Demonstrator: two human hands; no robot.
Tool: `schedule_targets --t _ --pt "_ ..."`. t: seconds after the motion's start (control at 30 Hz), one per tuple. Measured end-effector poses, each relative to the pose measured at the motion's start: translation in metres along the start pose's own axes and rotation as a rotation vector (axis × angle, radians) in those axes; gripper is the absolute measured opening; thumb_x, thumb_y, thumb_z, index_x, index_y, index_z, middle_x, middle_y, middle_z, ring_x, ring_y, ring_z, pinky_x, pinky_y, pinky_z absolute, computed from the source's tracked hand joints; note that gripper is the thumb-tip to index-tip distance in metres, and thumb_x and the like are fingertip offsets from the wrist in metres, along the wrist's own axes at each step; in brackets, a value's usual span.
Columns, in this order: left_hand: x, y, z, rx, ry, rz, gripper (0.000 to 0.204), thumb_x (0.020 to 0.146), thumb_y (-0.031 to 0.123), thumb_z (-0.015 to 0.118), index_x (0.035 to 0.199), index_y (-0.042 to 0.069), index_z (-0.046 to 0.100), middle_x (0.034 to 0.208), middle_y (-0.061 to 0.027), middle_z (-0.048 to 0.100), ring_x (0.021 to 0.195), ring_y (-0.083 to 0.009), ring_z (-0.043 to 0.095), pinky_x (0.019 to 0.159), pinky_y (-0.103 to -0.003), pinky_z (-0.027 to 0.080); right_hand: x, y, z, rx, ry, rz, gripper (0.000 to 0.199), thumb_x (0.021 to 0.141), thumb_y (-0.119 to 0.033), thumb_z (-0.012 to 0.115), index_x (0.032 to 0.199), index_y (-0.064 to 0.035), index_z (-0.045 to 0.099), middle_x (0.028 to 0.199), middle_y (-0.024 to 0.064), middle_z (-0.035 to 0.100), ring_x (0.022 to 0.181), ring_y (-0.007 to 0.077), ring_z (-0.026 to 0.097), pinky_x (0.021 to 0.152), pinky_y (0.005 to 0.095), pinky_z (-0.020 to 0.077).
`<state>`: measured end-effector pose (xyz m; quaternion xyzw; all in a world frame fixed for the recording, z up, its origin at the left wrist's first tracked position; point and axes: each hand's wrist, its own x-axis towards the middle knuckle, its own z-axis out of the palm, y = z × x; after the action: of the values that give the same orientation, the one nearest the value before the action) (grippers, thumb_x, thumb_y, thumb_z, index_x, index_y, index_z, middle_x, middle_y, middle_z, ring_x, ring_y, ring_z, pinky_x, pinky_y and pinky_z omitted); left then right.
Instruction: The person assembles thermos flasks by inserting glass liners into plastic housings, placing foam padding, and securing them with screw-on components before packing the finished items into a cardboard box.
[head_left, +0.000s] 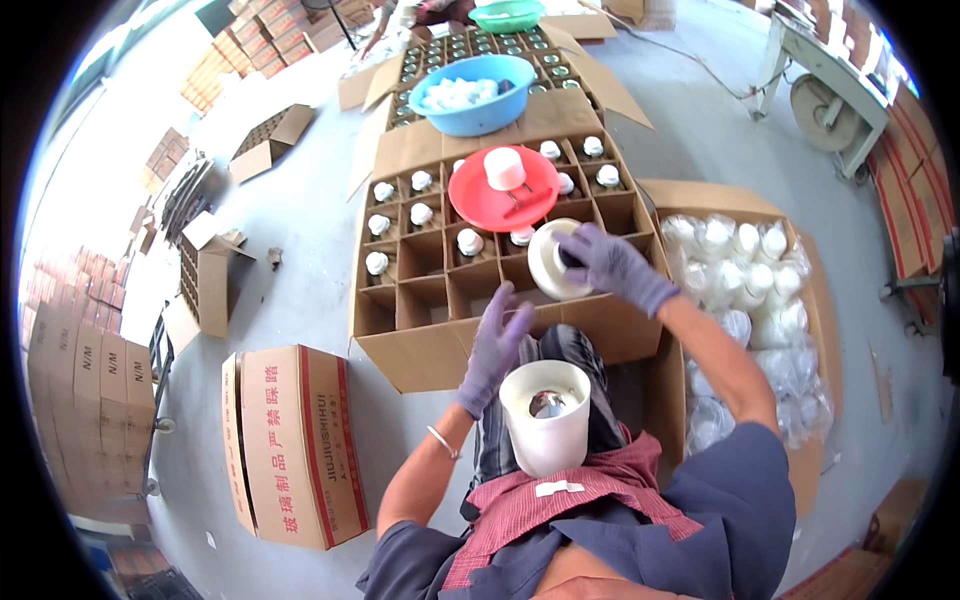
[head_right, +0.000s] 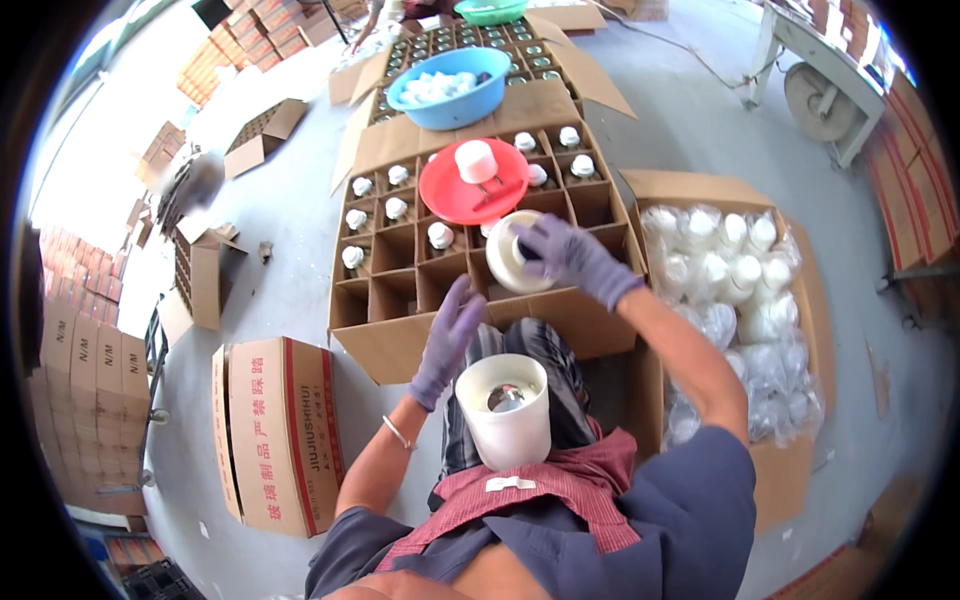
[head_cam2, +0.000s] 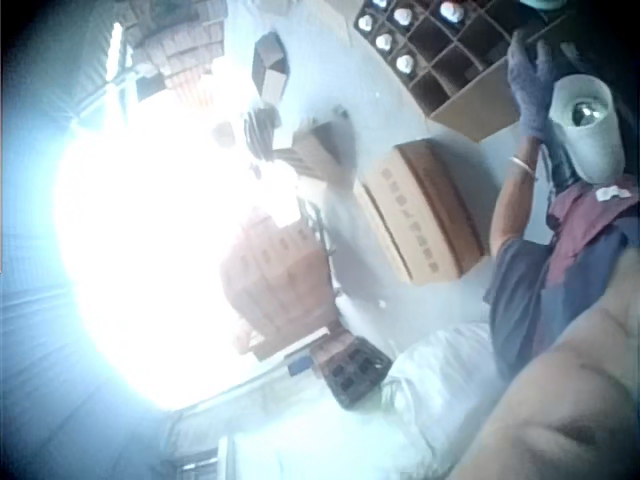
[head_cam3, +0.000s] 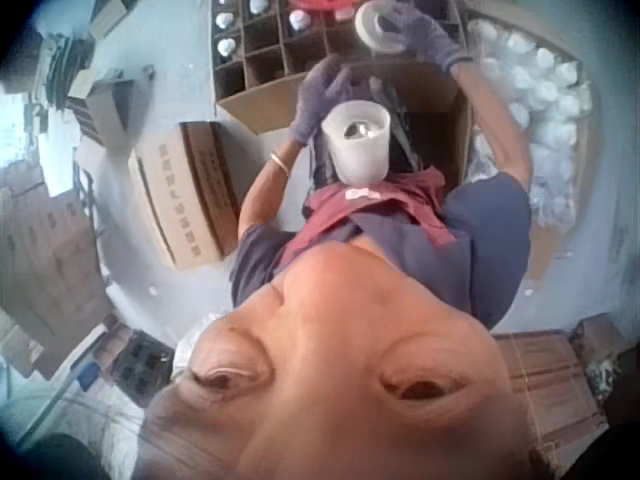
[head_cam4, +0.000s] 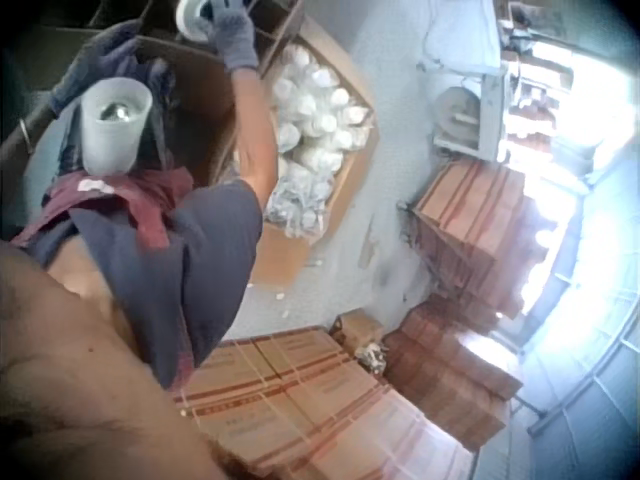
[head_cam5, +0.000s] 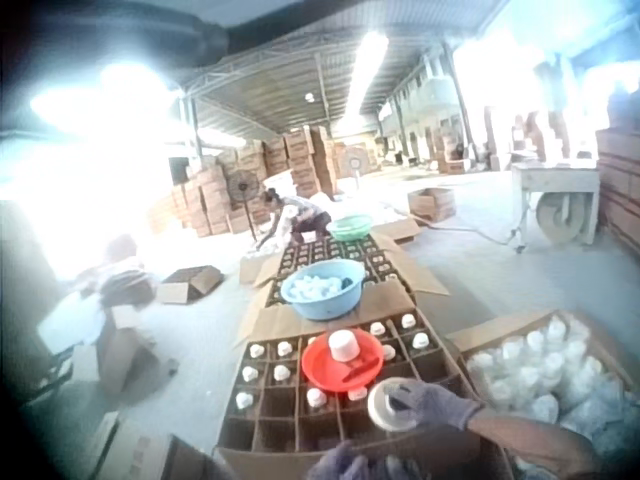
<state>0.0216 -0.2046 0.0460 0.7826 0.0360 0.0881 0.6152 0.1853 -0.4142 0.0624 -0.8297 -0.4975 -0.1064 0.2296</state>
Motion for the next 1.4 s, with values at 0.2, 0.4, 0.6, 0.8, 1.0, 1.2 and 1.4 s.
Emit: schedule_targets --t 0.2,0.4,0.6,0.8,1.0,1.2,1.4 --pt "0.021 0.053 0.043 -0.851 -0.186 -0.124 0.069 0.097 0.059 0.044 0.142 0.008 0.040 0.130 -0.0072 0.054 0.115 -0.0190 0.057 0.098 -0.035 0.046 0.002 -0.083 -0.009 0.327 0.369 0.271 0.047 0.088 -0.026 0.064 0.128 -0.0076 0.048 0.111 0.0167 0.055 0.097 0.0341 0.062 0.072 0.0390 0.0554" --pt "0.028 0.096 0.016 0.779 -0.134 1.086 0.062 0.065 0.053 0.075 0.124 0.037 0.061 0.138 0.0022 0.050 0.122 -0.0304 0.046 0.098 -0.056 0.039 -0.040 -0.053 0.002 1.769 -0.036 0.260 0.051 0.094 -0.025 0.061 0.139 -0.0071 0.043 0.136 0.0117 0.052 0.123 0.0198 0.053 0.106 0.0373 0.0445" --pt "0.000 0.078 0.000 0.328 -0.539 0.855 0.059 0.074 0.037 0.075 0.129 0.020 0.061 0.138 -0.0054 0.052 0.123 -0.0334 0.047 0.104 -0.048 0.039 -0.086 -0.057 0.008 1.453 -0.323 0.329 0.037 0.098 -0.032 0.054 0.124 -0.0062 0.054 0.106 0.0086 0.063 0.093 0.0166 0.063 0.078 0.0311 0.0533" --pt "-0.034 0.028 -0.027 0.413 -0.769 0.580 0.054 0.079 0.033 0.076 0.128 0.014 0.063 0.135 -0.0095 0.056 0.121 -0.0336 0.052 0.106 -0.046 0.039 -0.103 -0.081 -0.001 1.269 -0.007 0.813 0.045 0.101 -0.036 0.049 0.126 0.0010 0.056 0.117 0.0076 0.061 0.105 0.0142 0.058 0.093 0.0285 0.0476" --pt "-0.041 0.019 -0.014 0.467 -0.801 0.686 0.056 0.078 0.047 0.072 0.124 0.016 0.064 0.128 -0.0089 0.059 0.119 -0.0353 0.053 0.101 -0.046 0.044 -0.106 -0.147 0.016 0.884 -0.072 0.564 0.049 0.101 -0.034 0.049 0.130 0.0045 0.052 0.131 0.0195 0.055 0.123 0.0288 0.053 0.106 0.0360 0.0395" --pt "-0.083 0.018 -0.006 0.749 -0.651 0.439 0.053 0.086 0.046 0.065 0.129 0.017 0.061 0.132 -0.0123 0.053 0.126 -0.0361 0.046 0.103 -0.051 0.039 -0.101 -0.131 0.056 0.803 -0.170 0.277 0.042 0.101 -0.027 0.045 0.130 0.0025 0.052 0.133 0.0180 0.053 0.125 0.0307 0.050 0.108 0.0383 0.0366" --pt "-0.086 0.005 0.001 0.314 -0.405 0.317 0.041 0.097 0.030 0.054 0.133 0.010 0.054 0.130 -0.0127 0.056 0.123 -0.0289 0.051 0.103 -0.041 0.041 -0.093 -0.122 0.035 0.988 -0.313 0.237 0.048 0.101 -0.030 0.041 0.138 0.0007 0.046 0.140 0.0176 0.048 0.132 0.0316 0.043 0.114 0.0376 0.0289"
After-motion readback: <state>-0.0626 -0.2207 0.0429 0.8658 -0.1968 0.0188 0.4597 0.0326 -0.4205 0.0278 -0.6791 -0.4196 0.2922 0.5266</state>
